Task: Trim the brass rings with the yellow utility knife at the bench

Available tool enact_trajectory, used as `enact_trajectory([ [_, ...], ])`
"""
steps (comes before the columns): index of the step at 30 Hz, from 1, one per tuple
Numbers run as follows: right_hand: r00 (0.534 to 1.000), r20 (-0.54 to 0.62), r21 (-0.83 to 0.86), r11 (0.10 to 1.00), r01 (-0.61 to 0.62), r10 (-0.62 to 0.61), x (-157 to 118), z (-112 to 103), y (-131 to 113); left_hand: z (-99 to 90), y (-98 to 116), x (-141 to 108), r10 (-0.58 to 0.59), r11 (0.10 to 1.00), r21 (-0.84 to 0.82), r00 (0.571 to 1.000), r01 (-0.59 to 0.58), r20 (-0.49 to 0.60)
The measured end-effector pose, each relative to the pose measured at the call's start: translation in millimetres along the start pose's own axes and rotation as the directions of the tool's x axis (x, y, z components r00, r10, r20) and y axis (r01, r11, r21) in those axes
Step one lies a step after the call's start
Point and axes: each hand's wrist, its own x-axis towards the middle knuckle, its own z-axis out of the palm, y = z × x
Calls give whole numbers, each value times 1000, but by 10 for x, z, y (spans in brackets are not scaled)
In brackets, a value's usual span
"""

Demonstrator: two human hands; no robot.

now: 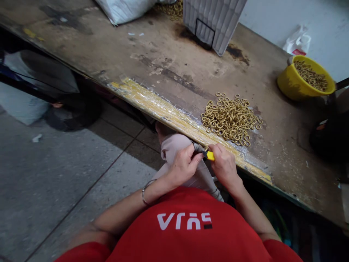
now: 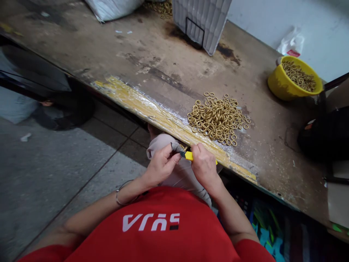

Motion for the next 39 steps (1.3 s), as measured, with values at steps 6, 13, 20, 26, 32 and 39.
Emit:
enact_trajectory([
  [6,949,-12,-112,943,-314,314,125,-33,305,-36,2,-92,78,990,123,994,-68,-75],
  [13,974,162,777,588,-225,160,91,-107,384,-122,-28,-132,15,967,-255,989,23,145],
  [20,916,388,921,-24,-388,97,45,72,-12,-113,-98,-129,16,940,-337,985,43,171],
  [26,990,108,921,365,-135,94,57,-69,37,-136,-187,-137,-53,864,-490,989,115,140],
  [32,989,-106,756,637,150,-106,65,-148,27,-173,-135,-34,-116,896,-408,979,177,169],
  [39,994,-70,800,590,106,-83,33,-116,4,-163,-147,-39,-212,809,-473,923,350,321],
])
